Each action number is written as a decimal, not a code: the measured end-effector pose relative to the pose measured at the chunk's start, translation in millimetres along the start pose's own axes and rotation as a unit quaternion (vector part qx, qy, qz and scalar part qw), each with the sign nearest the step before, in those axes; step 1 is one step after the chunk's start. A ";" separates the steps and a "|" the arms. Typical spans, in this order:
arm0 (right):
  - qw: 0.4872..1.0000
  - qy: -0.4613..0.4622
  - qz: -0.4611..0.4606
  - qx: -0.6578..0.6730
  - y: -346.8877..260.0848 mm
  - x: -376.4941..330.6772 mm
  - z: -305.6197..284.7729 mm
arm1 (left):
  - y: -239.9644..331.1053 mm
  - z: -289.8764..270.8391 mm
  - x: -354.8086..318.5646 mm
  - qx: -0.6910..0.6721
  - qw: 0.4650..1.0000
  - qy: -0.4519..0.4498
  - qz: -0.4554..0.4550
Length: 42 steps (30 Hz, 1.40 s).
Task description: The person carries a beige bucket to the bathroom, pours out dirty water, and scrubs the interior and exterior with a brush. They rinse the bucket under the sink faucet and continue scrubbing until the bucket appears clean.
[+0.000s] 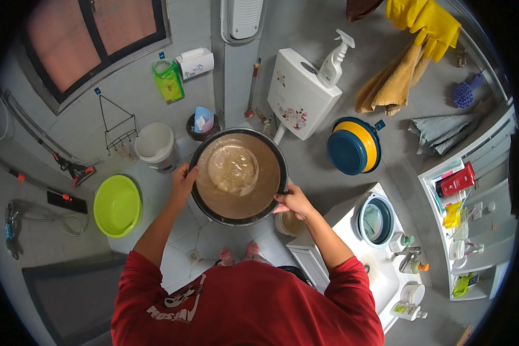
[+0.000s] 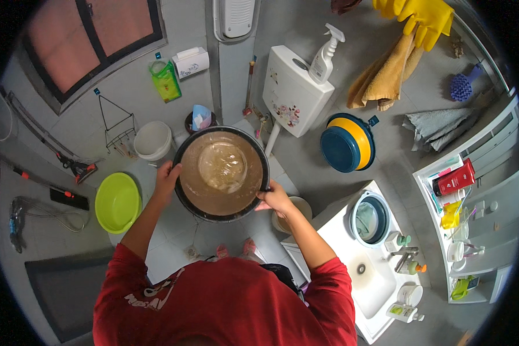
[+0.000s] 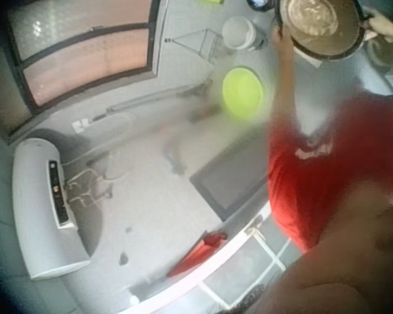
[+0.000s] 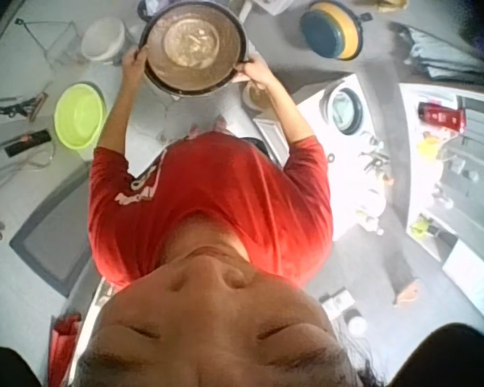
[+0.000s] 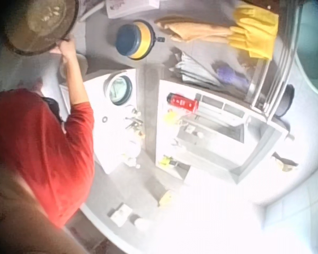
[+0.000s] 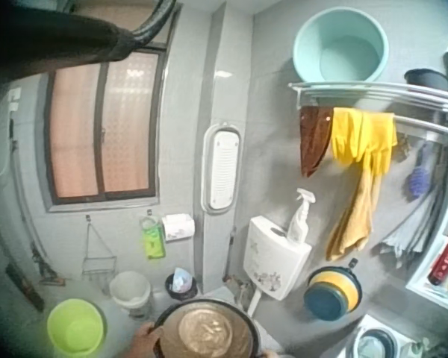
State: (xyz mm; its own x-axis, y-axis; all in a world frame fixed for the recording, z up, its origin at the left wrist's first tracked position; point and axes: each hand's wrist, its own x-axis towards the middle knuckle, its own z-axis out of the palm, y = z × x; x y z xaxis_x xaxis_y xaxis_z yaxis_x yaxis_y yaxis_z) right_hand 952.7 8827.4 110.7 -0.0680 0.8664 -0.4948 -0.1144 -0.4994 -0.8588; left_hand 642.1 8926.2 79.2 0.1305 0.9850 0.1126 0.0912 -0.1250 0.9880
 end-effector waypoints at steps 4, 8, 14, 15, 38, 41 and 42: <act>1.000 0.011 -0.003 -0.010 -18.0 13.3 5.9 | -4.2 2.1 20.1 -0.020 0.999 0.020 -0.027; 0.998 -0.002 0.064 0.029 -3.6 1.3 -11.1 | -23.2 14.3 6.2 -0.057 0.996 -0.020 -0.065; 0.994 -0.018 0.084 0.069 21.8 23.7 8.5 | -27.8 -8.2 7.4 -0.018 0.996 0.059 -0.069; 0.993 -0.028 0.073 0.085 19.6 26.9 8.0 | -18.8 -11.1 14.5 -0.013 0.998 0.034 -0.055; 0.992 0.009 -0.056 0.110 -8.2 -2.4 6.8 | 73.8 5.2 37.1 0.043 0.991 -0.066 0.107; 0.994 0.034 -0.048 0.088 -9.6 11.7 7.2 | 28.1 1.0 51.8 0.044 0.994 -0.053 0.087; 0.997 0.029 -0.030 0.070 -9.7 7.2 3.5 | 21.9 2.2 48.7 0.044 0.995 -0.052 0.072</act>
State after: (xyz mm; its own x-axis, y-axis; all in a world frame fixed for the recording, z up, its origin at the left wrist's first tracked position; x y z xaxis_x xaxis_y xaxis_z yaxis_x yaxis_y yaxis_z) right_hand 949.9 8838.5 115.9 -0.0008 0.8917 -0.4527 -0.2533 -0.4381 -0.8625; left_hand 652.6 8971.2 106.1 0.2491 0.9393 0.2360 0.1507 -0.2783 0.9486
